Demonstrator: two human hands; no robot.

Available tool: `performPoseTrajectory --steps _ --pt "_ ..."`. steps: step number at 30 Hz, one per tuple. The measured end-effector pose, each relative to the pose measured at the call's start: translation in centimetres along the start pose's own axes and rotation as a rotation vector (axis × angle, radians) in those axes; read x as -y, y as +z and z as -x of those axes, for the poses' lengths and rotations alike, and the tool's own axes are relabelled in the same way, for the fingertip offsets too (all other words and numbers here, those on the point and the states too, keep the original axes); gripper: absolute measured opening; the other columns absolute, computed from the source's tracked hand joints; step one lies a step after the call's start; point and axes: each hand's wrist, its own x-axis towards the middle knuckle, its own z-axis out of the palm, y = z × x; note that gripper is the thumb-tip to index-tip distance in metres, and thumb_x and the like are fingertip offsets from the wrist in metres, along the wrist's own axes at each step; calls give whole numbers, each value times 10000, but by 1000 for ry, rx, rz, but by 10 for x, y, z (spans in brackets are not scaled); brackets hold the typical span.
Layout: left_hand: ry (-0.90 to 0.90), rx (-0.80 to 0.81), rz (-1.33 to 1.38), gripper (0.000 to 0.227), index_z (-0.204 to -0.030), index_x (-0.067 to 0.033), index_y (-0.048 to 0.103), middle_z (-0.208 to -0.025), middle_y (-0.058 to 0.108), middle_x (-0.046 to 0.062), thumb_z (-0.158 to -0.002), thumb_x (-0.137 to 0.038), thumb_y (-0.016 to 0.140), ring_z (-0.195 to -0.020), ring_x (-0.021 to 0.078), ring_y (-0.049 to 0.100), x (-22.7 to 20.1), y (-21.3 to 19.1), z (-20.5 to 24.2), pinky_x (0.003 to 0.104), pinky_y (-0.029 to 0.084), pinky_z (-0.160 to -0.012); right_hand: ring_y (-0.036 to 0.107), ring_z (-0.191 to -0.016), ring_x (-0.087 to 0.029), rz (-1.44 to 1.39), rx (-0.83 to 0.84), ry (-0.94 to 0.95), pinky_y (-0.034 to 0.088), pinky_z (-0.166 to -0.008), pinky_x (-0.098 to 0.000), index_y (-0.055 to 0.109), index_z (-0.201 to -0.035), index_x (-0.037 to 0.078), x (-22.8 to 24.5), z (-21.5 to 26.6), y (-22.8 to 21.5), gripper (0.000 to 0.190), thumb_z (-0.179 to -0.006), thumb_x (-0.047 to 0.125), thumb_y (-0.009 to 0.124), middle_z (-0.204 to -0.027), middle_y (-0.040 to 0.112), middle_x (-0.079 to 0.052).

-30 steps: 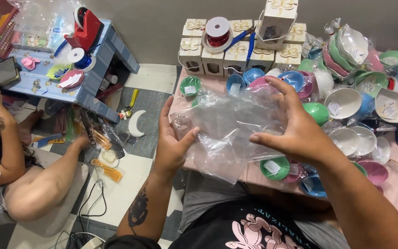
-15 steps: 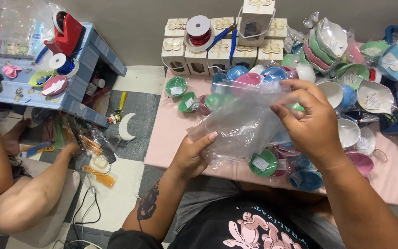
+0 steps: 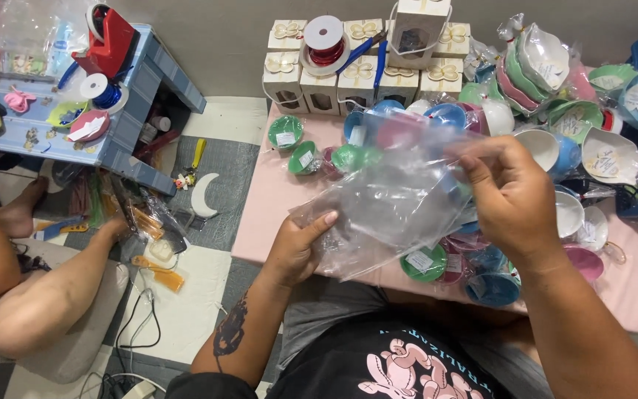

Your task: A person is sitting on the floor and packing various colorful plastic bowls into a clear plastic bag.

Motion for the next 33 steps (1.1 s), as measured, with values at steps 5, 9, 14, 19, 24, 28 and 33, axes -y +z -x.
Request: performPoseTrajectory --steps 5,9,14,19,24,28,33 --pt "-125 -84 -119 503 -1297 -31 669 -1077 755 128 -816 -21 817 -950 247 739 -39 -48 11 358 621 -838 768 -944 -288 -235 -86 -93 682 -852 -374 520 -1188 9 -9 0 -12 44 -1209 44 537 -1053 698 -170" --pt "-327 -167 -775 649 -1413 -222 488 -1319 497 172 -852 -102 790 -1101 233 577 -89 -43 18 323 502 -906 740 -915 -296 -236 -116 -67 696 -834 -403 466 -1238 0 -14 1 -21 57 -1258 6 518 -1093 663 -195" --pt "-226 -265 -1267 737 -1520 -233 442 -1416 598 162 -883 -234 813 -1276 300 622 -88 -41 0 419 496 -1035 715 -870 -297 -191 -171 -87 694 -796 -402 453 -1281 6 -21 7 -24 70 -1283 -35 510 -1097 640 -206" --pt "396 -184 -1651 635 -1477 -79 493 -1462 527 167 -923 -187 785 -1353 337 500 -57 -59 -23 492 444 -1125 717 -912 -361 -151 -207 -108 669 -788 -440 395 -1380 -10 -33 23 -29 153 -1296 -91 493 -1109 638 -252" --pt "809 -192 -1816 450 -1362 -138 637 -1450 566 120 -948 -267 754 -1390 342 506 -45 -54 14 668 337 -1172 717 -893 -364 -87 -259 -55 650 -801 -414 405 -1427 -50 -45 48 -38 132 -1335 -49 500 -1156 644 -263" --pt "667 244 -1950 804 -1519 -337 529 -1664 392 62 -742 -266 726 -1512 370 351 -24 -48 56 799 187 -1140 679 -880 -371 -49 -297 -1 604 -778 -417 362 -1516 -47 -65 70 -50 148 -1385 7 405 -1194 613 -276" --pt "677 280 -2069 1146 -1623 -351 366 -1484 475 127 -602 -69 805 -1434 405 405 3 -72 29 853 201 -1126 638 -880 -285 8 -284 81 552 -797 -349 434 -1522 -3 -108 84 -65 264 -1390 197 323 -1225 592 -148"
